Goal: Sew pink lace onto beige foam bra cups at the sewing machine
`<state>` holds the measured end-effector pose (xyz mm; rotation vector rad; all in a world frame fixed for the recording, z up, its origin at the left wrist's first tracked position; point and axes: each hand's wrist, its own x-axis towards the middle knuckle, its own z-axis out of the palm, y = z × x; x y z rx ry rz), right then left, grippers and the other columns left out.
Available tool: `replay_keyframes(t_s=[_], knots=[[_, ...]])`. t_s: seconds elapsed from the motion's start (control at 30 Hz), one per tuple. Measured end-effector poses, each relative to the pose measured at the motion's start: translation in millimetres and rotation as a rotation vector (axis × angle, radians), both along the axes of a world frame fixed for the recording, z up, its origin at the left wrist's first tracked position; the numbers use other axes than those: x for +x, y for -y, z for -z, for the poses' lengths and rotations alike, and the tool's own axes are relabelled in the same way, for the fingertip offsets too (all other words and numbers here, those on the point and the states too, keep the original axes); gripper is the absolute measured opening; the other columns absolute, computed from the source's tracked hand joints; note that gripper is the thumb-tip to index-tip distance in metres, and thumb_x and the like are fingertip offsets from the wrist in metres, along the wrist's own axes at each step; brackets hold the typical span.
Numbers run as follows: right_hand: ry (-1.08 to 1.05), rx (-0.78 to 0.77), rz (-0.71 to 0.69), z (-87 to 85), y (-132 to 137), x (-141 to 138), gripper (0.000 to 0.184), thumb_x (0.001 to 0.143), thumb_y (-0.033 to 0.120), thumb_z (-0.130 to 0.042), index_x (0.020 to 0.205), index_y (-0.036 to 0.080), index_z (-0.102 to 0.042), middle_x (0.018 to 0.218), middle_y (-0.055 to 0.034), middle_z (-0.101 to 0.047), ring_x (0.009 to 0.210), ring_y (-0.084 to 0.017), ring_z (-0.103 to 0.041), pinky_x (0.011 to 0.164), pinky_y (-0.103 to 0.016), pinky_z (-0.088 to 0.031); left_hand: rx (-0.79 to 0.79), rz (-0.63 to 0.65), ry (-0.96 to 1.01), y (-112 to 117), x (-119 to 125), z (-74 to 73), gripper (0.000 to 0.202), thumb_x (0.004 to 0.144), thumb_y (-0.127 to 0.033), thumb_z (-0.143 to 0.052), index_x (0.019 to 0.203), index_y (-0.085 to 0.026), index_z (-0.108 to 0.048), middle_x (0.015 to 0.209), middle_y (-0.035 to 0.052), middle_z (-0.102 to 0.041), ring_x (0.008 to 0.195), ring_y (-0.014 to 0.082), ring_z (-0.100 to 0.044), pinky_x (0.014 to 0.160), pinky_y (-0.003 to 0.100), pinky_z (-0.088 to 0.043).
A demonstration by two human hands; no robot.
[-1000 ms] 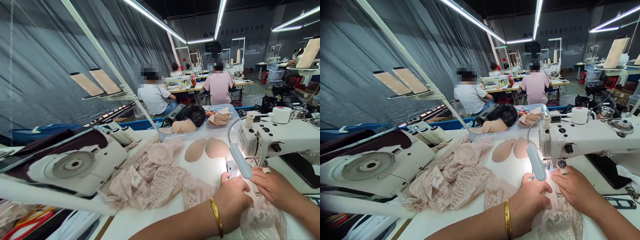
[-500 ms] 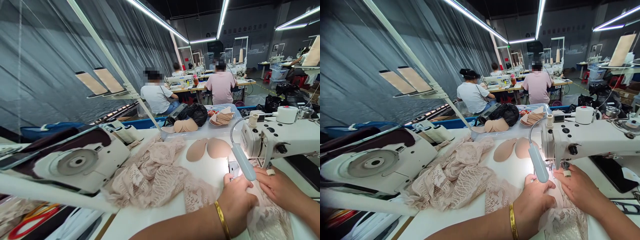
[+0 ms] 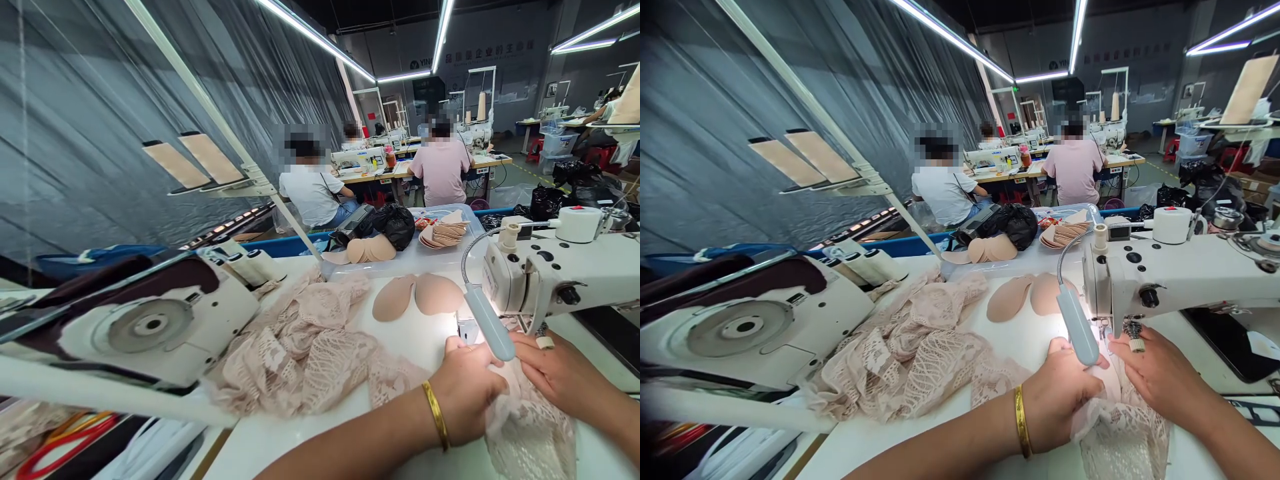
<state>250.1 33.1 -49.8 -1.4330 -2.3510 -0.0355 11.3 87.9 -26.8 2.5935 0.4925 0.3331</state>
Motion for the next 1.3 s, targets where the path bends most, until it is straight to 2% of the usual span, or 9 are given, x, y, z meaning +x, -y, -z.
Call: replay_keyframes(t_s=[0.13, 0.23, 0.37, 0.5, 0.6, 0.77, 0.97, 1.13, 1.3], knots=[[-0.014, 0.002, -0.007, 4.0, 0, 1, 0.048, 0.099, 0.013, -0.041, 0.135, 0.034, -0.065, 0.119, -0.0034, -0.076, 0.098, -0.025, -0.07, 0.082, -0.039, -0.058, 0.088, 0.051, -0.033, -16, -2, -5.5, 0.018, 0.082, -0.03, -0.068, 0.069, -0.018, -0.063, 0.098, 0.0067, -0.07, 0.1, 0.0257, -0.061, 0.09, 0.038, -0.037], [-0.015, -0.002, 0.003, 4.9, 2, 2, 0.049, 0.098, 0.013, -0.042, 0.137, 0.034, -0.063, 0.122, -0.0035, -0.075, 0.097, -0.025, -0.069, 0.082, -0.039, -0.057, 0.164, 0.086, -0.077, -29, -2, -11.9, 0.013, 0.082, -0.024, -0.066, 0.07, -0.019, -0.064, 0.096, 0.0051, -0.07, 0.096, 0.023, -0.061, 0.089, 0.037, -0.037], [-0.032, -0.066, -0.061, 0.4, 6, 0, 0.03, 0.098, 0.013, -0.044, 0.102, 0.029, -0.069, 0.12, -0.0043, -0.072, 0.094, -0.024, -0.066, 0.075, -0.036, -0.055, 0.221, 0.115, -0.117, -37, -2, -19.8, 0.013, 0.079, -0.015, -0.066, 0.067, -0.017, -0.06, 0.103, 0.0026, -0.073, 0.092, 0.019, -0.063, 0.088, 0.038, -0.034], [-0.035, -0.101, -0.123, -4.6, 8, -2, 0.026, 0.099, 0.011, -0.044, 0.081, 0.025, -0.056, 0.095, -0.0017, -0.066, 0.087, -0.022, -0.06, 0.078, -0.036, -0.052, 0.222, 0.165, -0.075, -34, -5, -22.0, 0.01, 0.071, -0.008, -0.065, 0.07, -0.018, -0.062, 0.11, 0.0, -0.076, 0.091, 0.0189, -0.065, 0.089, 0.039, -0.033], [-0.038, -0.088, -0.108, -4.3, 8, -2, 0.026, 0.1, 0.011, -0.042, 0.083, 0.025, -0.055, 0.089, -0.0008, -0.063, 0.086, -0.022, -0.059, 0.083, -0.039, -0.05, 0.222, 0.2, -0.031, -32, -7, -22.1, 0.018, 0.064, -0.003, -0.062, 0.075, -0.018, -0.062, 0.114, -0.0009, -0.077, 0.097, 0.0219, -0.066, 0.09, 0.04, -0.032], [-0.064, -0.061, -0.077, 1.1, 7, 3, 0.026, 0.099, 0.015, -0.044, 0.087, 0.027, -0.063, 0.097, -0.0032, -0.07, 0.089, -0.025, -0.063, 0.078, -0.039, -0.054, 0.287, 0.162, -0.106, -34, -5, -22.8, 0.015, 0.065, -0.006, -0.063, 0.07, -0.018, -0.055, 0.09, -0.0002, -0.074, 0.085, 0.0209, -0.063, 0.087, 0.04, -0.03], [-0.088, 0.052, 0.029, 7.4, 6, 9, 0.031, 0.099, 0.023, -0.046, 0.116, 0.031, -0.07, 0.104, -0.0052, -0.075, 0.097, -0.028, -0.068, 0.084, -0.044, -0.057, 0.294, 0.115, -0.103, -42, -3, -18.0, 0.014, 0.068, -0.008, -0.063, 0.078, -0.019, -0.062, 0.087, 0.0018, -0.071, 0.088, 0.0222, -0.061, 0.092, 0.042, -0.029], [-0.112, 0.132, 0.06, 5.6, 6, 9, 0.029, 0.103, 0.024, -0.045, 0.103, 0.031, -0.073, 0.104, -0.0057, -0.075, 0.098, -0.029, -0.069, 0.093, -0.048, -0.056, 0.241, 0.091, -0.059, -52, -2, -9.7, 0.02, 0.062, -0.009, -0.062, 0.079, -0.02, -0.065, 0.087, 0.0042, -0.073, 0.087, 0.0234, -0.06, 0.1, 0.048, -0.025], [-0.166, 0.118, 0.113, 5.5, 2, 12, 0.023, 0.103, 0.024, -0.047, 0.113, 0.025, -0.067, 0.111, -0.0094, -0.071, 0.106, -0.029, -0.068, 0.089, -0.042, -0.057, 0.235, 0.052, 0.064, -58, 0, -1.2, 0.01, 0.07, -0.017, -0.065, 0.078, -0.022, -0.068, 0.081, 0.007, -0.071, 0.082, 0.024, -0.058, 0.097, 0.051, -0.027]])
